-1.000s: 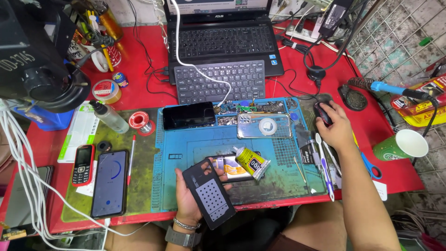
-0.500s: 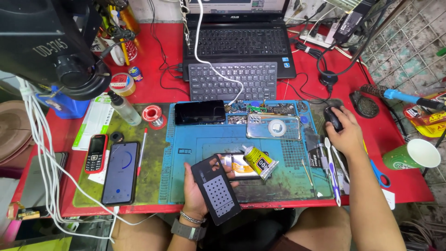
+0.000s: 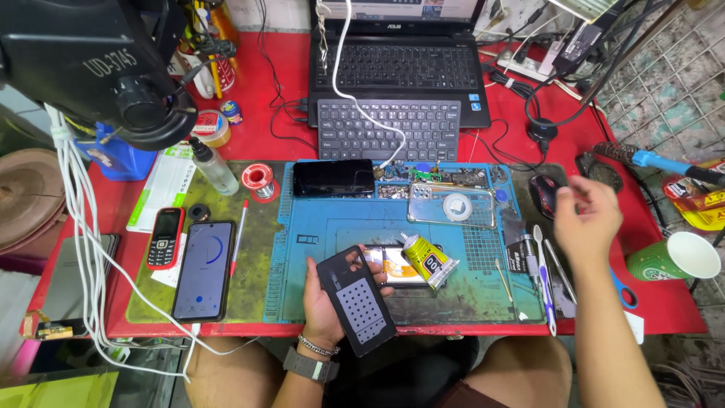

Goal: The person works on a disassembled mobile phone placed on a blue cutting mat. They use a small tool to manipulate internal components, then pick up a tube of adhesive, open it, and apply the substance to the phone's internal parts.

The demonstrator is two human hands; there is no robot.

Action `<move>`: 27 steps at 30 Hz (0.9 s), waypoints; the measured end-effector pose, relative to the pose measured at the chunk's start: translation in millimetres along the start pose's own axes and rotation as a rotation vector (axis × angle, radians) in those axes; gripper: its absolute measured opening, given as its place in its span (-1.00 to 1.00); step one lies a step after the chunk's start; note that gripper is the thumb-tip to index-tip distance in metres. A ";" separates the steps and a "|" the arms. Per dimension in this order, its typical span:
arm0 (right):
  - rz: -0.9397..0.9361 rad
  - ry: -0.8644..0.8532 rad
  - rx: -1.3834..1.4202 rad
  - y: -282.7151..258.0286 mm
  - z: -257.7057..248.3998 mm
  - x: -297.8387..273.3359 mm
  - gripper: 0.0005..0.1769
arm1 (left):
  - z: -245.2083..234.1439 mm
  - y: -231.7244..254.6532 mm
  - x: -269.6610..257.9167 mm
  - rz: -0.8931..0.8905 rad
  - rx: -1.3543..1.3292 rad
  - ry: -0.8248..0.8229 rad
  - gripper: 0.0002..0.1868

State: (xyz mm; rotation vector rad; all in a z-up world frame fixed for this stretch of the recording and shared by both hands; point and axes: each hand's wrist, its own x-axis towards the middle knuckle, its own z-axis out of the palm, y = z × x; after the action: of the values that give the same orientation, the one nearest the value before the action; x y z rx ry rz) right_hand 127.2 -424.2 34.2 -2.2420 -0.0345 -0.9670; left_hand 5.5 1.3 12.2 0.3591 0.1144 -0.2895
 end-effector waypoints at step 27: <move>0.885 -0.854 0.348 -144.1 36.7 -93.6 -0.69 | -5.9 -1.5 -0.4 -0.011 0.015 -0.025 -0.09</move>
State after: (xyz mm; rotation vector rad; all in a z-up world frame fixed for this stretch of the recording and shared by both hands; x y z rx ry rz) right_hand 42.7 -270.3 39.0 -1.8607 0.3495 0.4448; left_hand 4.3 2.1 6.3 0.3697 0.0892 -0.3055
